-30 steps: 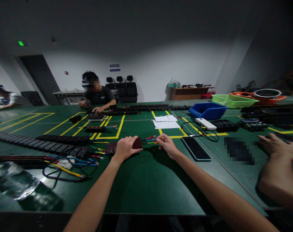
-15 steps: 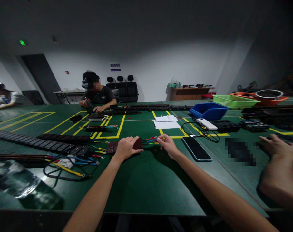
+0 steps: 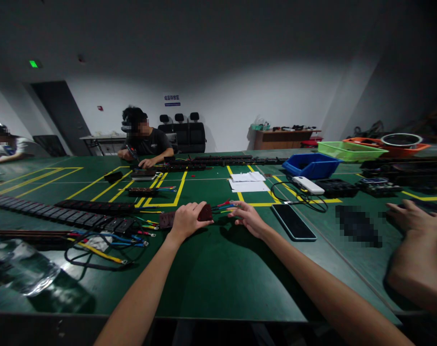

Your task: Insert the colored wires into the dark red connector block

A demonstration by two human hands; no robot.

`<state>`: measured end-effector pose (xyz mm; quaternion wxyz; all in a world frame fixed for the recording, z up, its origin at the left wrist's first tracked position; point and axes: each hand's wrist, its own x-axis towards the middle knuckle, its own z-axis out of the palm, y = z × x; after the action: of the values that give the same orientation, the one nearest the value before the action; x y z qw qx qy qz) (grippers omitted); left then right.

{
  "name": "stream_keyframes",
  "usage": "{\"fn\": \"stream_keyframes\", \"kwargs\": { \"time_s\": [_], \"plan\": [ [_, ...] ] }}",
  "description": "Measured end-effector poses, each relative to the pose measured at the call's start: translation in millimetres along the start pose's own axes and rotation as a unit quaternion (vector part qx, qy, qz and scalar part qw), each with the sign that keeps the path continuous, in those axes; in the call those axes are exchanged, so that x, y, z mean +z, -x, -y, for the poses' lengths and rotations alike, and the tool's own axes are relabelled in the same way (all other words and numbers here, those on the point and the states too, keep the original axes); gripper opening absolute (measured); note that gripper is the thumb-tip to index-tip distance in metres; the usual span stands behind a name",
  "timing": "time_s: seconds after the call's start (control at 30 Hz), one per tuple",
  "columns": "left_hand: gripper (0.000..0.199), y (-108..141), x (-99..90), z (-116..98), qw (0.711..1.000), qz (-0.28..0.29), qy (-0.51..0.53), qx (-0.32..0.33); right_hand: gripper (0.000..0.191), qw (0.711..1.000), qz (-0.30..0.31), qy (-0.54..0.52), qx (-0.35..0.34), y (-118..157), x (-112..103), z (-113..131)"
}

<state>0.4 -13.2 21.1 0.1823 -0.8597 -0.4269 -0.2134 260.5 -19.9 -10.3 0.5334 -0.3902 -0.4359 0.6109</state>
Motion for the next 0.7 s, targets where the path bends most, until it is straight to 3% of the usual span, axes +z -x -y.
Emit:
{"fn": "stream_keyframes", "kwargs": {
  "time_s": [0.17, 0.4, 0.7],
  "plan": [
    [0.076, 0, 0.9, -3, 1.000, -0.025, -0.001, -0.004, 0.036, 0.999, 0.028, 0.042, 0.002, 5, 6, 0],
    [0.076, -1, 3.4, -6, 0.999, -0.042, -0.002, 0.003, 0.039, 0.993, -0.011, 0.105, -0.047, 10, 17, 0],
    [0.076, 0, 4.2, -7, 0.999, -0.051, -0.005, 0.007, 0.040, 0.988, 0.008, 0.140, -0.059, 8, 19, -1]
  ]
}}
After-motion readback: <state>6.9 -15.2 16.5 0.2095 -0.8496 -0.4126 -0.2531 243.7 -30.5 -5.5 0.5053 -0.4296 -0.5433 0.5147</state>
